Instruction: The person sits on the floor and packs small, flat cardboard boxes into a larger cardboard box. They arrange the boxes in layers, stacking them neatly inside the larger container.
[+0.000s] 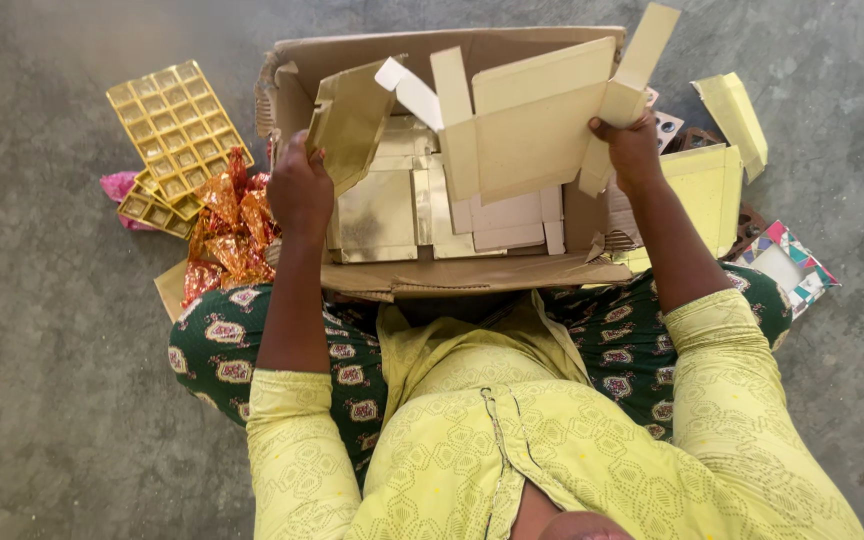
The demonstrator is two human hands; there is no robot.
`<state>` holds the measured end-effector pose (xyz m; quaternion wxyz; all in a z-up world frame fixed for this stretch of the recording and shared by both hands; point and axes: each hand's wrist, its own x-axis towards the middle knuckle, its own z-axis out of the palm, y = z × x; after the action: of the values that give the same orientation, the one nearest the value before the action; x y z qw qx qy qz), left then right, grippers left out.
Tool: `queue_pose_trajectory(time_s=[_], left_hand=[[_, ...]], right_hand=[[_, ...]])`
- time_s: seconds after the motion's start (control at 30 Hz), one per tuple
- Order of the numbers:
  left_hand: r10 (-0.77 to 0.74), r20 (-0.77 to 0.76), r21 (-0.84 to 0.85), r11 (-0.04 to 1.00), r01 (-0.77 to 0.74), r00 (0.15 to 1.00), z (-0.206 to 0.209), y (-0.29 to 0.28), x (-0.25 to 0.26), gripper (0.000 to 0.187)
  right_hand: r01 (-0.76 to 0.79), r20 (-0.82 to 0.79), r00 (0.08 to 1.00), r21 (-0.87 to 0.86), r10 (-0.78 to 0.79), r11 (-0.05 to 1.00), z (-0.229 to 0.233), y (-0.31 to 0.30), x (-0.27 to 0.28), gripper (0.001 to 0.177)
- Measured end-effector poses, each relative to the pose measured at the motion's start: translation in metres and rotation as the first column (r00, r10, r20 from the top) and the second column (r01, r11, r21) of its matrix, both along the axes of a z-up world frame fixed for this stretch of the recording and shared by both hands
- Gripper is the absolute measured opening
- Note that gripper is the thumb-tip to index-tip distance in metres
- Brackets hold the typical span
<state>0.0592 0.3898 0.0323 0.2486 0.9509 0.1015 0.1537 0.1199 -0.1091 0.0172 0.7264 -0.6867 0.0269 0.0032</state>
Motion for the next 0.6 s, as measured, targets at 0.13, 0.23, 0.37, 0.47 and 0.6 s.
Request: queue_pose_trajectory(time_s=[0.13,0.23,0.37,0.47,0.6], left_hand=[[0.096,-0.267,-0.24,0.957,-0.163,0.959,-0.037,0.011,0.028,0.056],[0.027,-0.455,-0.367,0.905,-0.215,0.89,-0.071,0.016,0.044,0.04],[-0.011,-0.464,-0.482,0.842,-0.242,0.886,-0.145,0.012,0.081,0.059],[-0.009,-0.504,-0.296,0.941,-0.163,0.864,-0.19,0.015,0.112,0.054],[0.078,-0.306,0.311,0.95,0.023,0.949,-0.225,-0.016,0.118,0.077]], right_hand=[[0.017,0.009,1.0,-0.007,-0.017,1.0,0.008,-0.005,0.0,0.014],[0.055,0.028,0.998,0.01,-0.056,0.998,0.017,-0.008,0.002,0.015],[0.094,0.048,0.995,-0.016,-0.093,0.995,0.019,-0.012,0.008,0.014],[0.095,0.049,0.994,-0.023,-0.094,0.995,0.021,-0.011,0.009,0.014],[0.105,0.044,0.994,-0.047,-0.103,0.993,0.025,-0.01,0.01,0.014]])
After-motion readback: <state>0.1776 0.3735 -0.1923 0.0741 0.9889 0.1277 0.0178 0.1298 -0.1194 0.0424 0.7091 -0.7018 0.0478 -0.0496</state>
